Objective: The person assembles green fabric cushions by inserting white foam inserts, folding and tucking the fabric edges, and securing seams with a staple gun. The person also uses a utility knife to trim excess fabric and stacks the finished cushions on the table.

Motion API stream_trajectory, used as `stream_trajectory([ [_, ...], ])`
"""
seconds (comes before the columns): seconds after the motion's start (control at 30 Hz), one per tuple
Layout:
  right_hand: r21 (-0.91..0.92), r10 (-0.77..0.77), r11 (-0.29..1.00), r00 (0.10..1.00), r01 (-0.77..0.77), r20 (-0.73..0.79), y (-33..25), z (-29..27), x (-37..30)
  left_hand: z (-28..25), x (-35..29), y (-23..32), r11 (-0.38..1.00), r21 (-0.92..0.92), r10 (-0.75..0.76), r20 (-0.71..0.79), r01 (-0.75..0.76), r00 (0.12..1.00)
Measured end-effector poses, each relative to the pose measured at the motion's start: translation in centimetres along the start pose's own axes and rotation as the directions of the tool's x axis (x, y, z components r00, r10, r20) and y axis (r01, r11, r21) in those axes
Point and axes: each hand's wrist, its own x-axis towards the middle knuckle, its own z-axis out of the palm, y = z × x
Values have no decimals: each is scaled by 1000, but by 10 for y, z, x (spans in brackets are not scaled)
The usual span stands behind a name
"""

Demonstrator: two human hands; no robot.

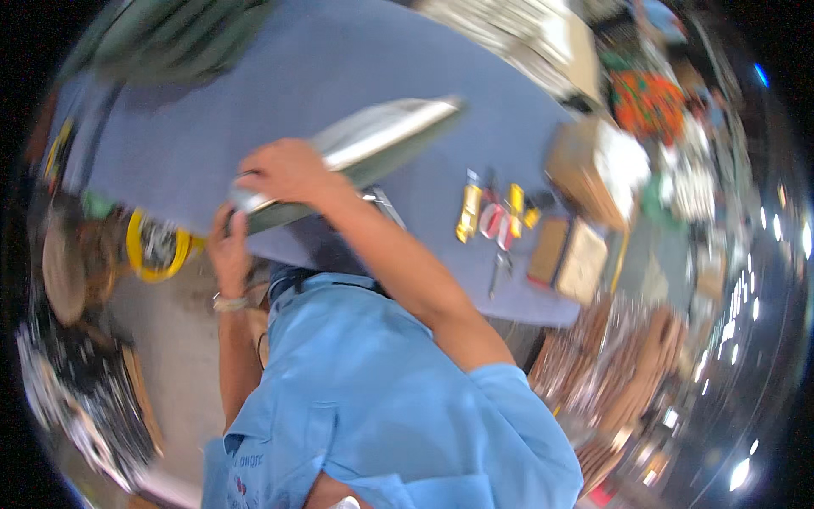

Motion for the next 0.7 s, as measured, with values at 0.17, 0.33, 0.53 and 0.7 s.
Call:
stream_trajectory([
  [0.17,430,181,892,763,138,-621,-23,-46,-75,-26,23,-15,986,-5,-160,282,168,946],
  [0.33,492,695,688,287,-534,-660,90,-43,-234,-34,32,-11,985,58,-174,320,164,931],
  [0.53,135,783,221,93,-966,-615,154,1,-336,-32,31,-12,987,-114,-67,329,110,942],
  [0.7,152,875,68,-15,-986,-484,163,4,-319,-40,41,28,991,120,-106,432,59,896],
])
